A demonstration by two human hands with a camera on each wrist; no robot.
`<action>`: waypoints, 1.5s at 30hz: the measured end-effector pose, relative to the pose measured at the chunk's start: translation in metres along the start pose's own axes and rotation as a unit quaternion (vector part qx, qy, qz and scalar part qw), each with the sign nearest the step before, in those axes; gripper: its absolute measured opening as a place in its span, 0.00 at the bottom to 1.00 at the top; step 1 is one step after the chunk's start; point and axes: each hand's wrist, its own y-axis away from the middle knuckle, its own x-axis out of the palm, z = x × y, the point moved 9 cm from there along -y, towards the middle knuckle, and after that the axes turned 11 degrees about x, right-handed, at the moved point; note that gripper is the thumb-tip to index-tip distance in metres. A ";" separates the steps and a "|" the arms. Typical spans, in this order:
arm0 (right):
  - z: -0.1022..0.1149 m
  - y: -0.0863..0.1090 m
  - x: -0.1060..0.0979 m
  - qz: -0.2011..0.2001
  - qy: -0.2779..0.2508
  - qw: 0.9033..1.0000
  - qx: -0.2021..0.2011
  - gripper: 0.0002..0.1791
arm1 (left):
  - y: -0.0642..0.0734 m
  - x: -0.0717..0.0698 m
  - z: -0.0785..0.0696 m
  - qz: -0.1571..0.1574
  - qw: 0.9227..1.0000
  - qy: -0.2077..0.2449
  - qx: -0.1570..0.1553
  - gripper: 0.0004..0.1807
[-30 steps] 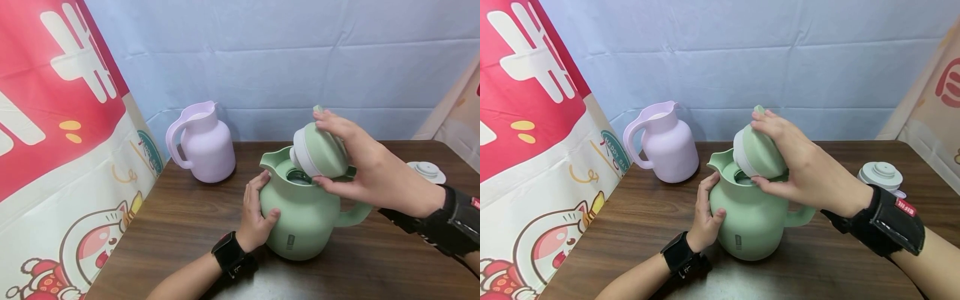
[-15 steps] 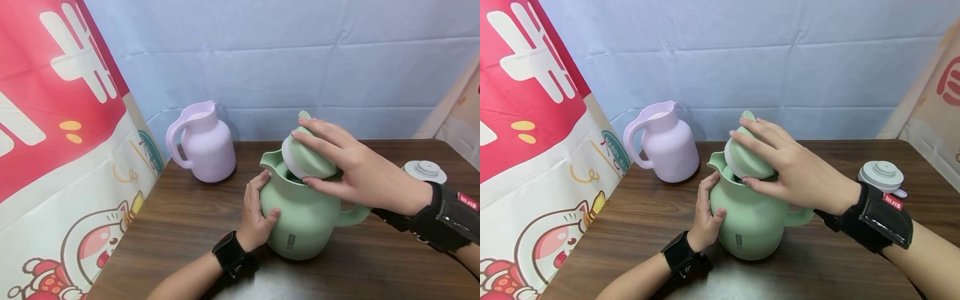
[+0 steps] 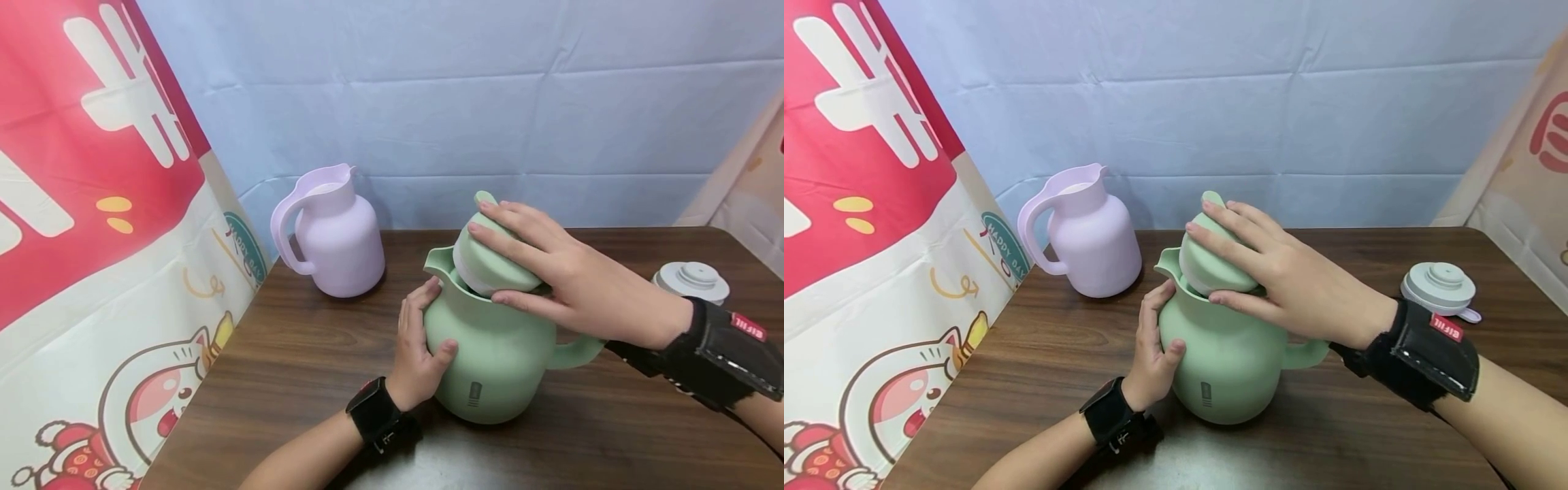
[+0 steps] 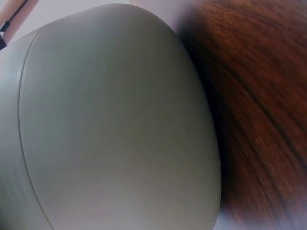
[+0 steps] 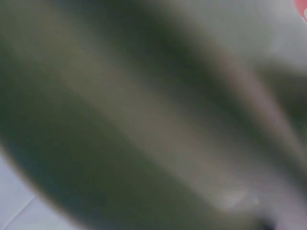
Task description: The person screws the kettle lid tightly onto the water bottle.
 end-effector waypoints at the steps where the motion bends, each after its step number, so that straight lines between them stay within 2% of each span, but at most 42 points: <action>1: -0.002 0.000 0.001 0.005 -0.004 1.000 0.007 0.36 | 0.000 0.000 0.000 0.000 1.000 0.001 -0.001 0.40; 6: -0.009 0.003 0.005 0.022 -0.019 0.999 0.035 0.35 | 0.001 0.001 0.001 0.003 1.000 0.000 -0.003 0.40; 12: -0.012 0.005 0.010 0.043 0.001 0.998 0.043 0.33 | 0.000 0.000 0.001 0.003 1.000 0.000 -0.004 0.41; 19: -0.010 0.005 0.009 0.036 0.004 0.999 0.027 0.32 | 0.000 0.000 0.001 0.004 1.000 0.004 -0.005 0.41; 29: -0.004 0.006 0.009 0.073 0.003 0.997 0.038 0.32 | 0.001 0.000 0.001 0.001 1.000 0.002 -0.004 0.40; 45: -0.012 0.010 0.017 0.125 0.027 0.990 0.066 0.38 | 0.000 -0.001 0.001 0.001 1.000 0.002 -0.005 0.41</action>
